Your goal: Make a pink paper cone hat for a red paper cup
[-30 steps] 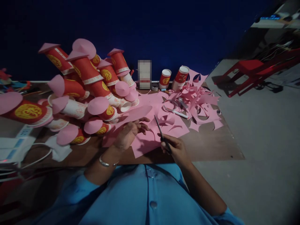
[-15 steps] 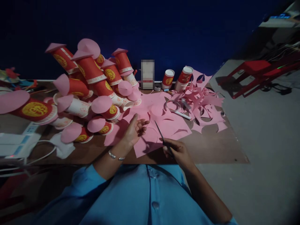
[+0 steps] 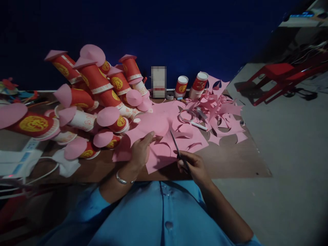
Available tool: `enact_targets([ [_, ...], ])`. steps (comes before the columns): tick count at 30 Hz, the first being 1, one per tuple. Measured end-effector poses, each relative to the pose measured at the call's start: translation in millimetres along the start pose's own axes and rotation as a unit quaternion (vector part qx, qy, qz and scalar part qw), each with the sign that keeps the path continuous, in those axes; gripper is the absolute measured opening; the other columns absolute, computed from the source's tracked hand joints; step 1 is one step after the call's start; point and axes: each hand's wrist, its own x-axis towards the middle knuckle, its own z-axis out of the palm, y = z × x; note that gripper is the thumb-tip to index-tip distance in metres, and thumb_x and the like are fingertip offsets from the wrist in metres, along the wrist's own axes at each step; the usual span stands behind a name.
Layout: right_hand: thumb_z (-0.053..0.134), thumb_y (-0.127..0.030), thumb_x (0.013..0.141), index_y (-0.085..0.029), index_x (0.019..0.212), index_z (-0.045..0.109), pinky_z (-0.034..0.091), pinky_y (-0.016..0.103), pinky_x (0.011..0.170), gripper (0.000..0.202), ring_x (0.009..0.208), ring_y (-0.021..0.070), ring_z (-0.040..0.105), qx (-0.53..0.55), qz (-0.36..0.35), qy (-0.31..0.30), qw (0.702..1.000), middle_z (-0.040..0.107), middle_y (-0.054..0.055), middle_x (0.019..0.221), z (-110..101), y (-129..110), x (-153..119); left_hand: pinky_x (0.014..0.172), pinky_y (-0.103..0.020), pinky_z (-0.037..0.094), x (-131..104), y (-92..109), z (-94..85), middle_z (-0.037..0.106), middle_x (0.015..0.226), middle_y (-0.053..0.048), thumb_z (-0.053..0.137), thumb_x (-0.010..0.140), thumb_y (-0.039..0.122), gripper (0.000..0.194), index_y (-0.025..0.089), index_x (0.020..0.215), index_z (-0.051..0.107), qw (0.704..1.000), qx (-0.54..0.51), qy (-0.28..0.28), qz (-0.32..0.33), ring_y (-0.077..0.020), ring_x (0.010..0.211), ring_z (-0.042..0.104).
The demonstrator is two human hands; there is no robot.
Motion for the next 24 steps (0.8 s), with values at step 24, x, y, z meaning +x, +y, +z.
enact_targets([
  [24,0.087,-0.059,0.079,-0.021,0.113,0.077,0.045,0.023,0.051,0.052,0.057,0.0111,0.055,0.017,-0.111,0.002,0.994,0.064,0.000,0.074,13.6,-5.3,9.7,0.096,-0.058,0.063,-4.8,35.0,-14.4,0.080,0.075,-0.011,0.075,0.057,0.028,0.013,0.020,0.054,0.065,0.970,0.031,-0.209,-0.121,-0.0455,0.111,0.075],
])
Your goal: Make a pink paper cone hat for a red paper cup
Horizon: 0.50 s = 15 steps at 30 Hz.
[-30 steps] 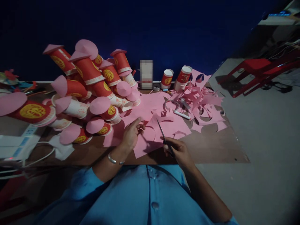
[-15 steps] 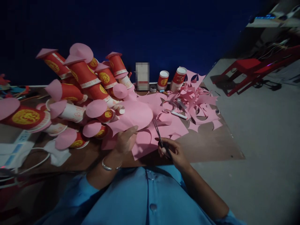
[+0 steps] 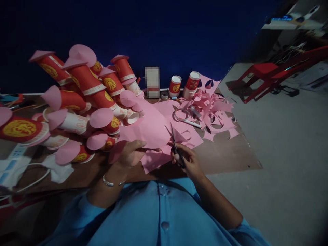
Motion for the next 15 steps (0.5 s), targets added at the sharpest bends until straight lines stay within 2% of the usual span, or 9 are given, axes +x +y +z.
enact_targets([
  [4,0.088,-0.058,0.078,-0.022,0.113,0.078,0.045,0.023,0.051,0.051,0.057,0.0109,0.055,0.000,0.002,0.007,1.000,0.063,-0.001,0.073,1.4,1.7,0.8,0.087,-0.055,0.065,-2.2,2.1,-2.5,0.079,0.071,-0.013,0.076,0.056,0.032,0.017,0.019,0.051,0.067,0.999,0.033,-0.010,-0.025,-0.0459,0.101,0.077],
  [8,0.089,-0.058,0.077,-0.024,0.112,0.079,0.046,0.024,0.051,0.050,0.057,0.0121,0.056,-0.007,0.003,0.015,1.000,0.064,-0.001,0.072,2.3,-0.8,-0.2,0.082,-0.053,0.065,-2.5,3.8,-1.7,0.078,0.069,-0.013,0.075,0.055,0.032,0.015,0.019,0.052,0.069,0.999,0.039,0.015,-0.019,-0.0444,0.095,0.077],
  [11,0.087,-0.058,0.080,-0.024,0.115,0.080,0.047,0.025,0.052,0.050,0.057,0.0124,0.055,-0.010,-0.002,0.012,1.000,0.065,0.000,0.072,2.6,-2.3,-0.8,0.083,-0.055,0.063,-2.8,6.5,1.3,0.072,0.058,-0.013,0.074,0.055,0.033,0.015,0.022,0.048,0.067,0.998,0.047,0.029,-0.026,-0.0465,0.097,0.076],
  [15,0.085,-0.054,0.083,-0.023,0.118,0.080,0.048,0.025,0.054,0.047,0.055,0.0107,0.053,-0.016,-0.002,0.011,1.000,0.061,-0.002,0.068,2.1,-0.5,-1.2,0.087,-0.056,0.061,-3.9,9.2,3.6,0.065,0.050,-0.013,0.074,0.055,0.033,0.019,0.022,0.045,0.063,0.998,0.057,0.014,-0.038,-0.0484,0.099,0.075],
])
